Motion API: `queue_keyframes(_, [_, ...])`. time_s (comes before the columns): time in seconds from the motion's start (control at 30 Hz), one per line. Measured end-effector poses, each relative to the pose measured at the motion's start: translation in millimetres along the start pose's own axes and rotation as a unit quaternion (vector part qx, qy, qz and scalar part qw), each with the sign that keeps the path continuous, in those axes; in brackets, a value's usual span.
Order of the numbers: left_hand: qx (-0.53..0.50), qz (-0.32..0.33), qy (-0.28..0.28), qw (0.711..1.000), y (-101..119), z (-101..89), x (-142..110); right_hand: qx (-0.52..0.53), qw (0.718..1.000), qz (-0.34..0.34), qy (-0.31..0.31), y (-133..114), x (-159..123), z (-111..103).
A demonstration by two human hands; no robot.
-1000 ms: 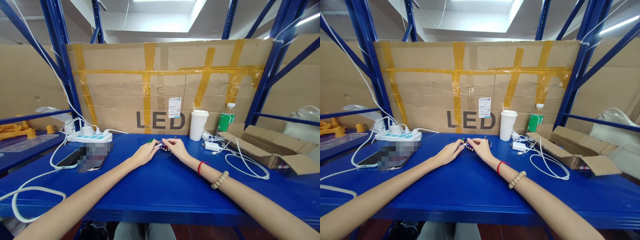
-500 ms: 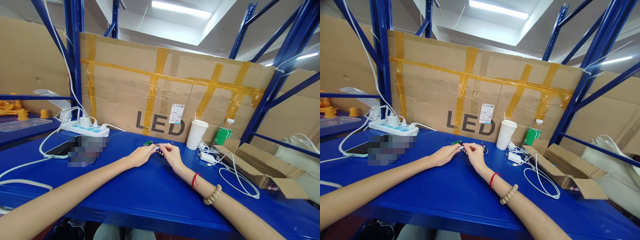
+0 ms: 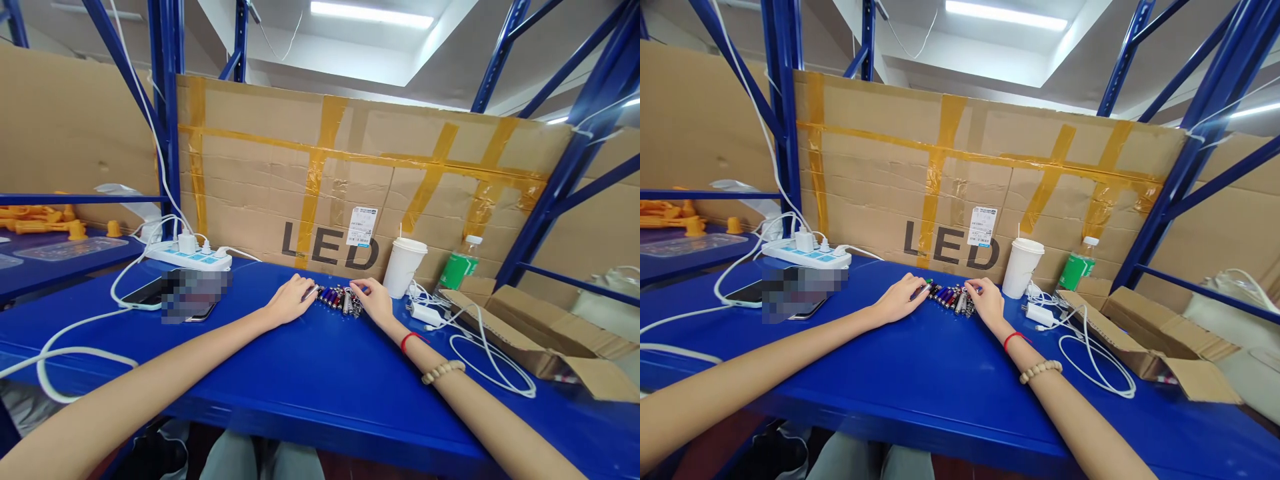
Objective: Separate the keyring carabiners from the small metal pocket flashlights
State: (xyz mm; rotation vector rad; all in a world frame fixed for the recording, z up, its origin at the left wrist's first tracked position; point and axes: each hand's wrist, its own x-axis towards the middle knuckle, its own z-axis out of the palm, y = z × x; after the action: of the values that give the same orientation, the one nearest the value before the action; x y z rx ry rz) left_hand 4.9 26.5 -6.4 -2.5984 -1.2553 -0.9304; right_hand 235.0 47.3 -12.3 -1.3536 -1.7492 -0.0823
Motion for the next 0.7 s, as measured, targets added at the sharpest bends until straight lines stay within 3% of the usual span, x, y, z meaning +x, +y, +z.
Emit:
queue_keyframes(0.1, [-0.003,0.021,0.012,1.0,0.5,-0.8,0.0,0.05,0.998,-0.033,-0.02,-21.7,-7.9,4.4])
queue_keyframes(0.2, [-0.039,0.044,-0.001,0.998,1.2,-0.2,-0.2,0.136,0.984,-0.082,-0.087,-47.0,-17.4,9.5])
queue_keyframes(0.33, [-0.08,0.061,-0.018,0.995,2.1,2.0,-0.9,0.162,0.964,-0.145,-0.151,-63.9,-25.5,16.8])
queue_keyframes(0.5, [-0.097,0.02,-0.02,0.995,4.9,-0.2,-1.8,0.147,0.977,-0.118,-0.103,-53.8,-20.7,22.1])
queue_keyframes(0.6, [-0.082,-0.031,-0.024,0.996,6.3,-3.5,-1.9,0.071,0.992,-0.08,-0.069,-38.0,-12.8,18.1])
queue_keyframes(0.7, [-0.053,-0.04,-0.031,0.997,5.0,-5.7,-1.3,-0.027,0.996,-0.074,-0.044,-17.9,-5.1,8.1])
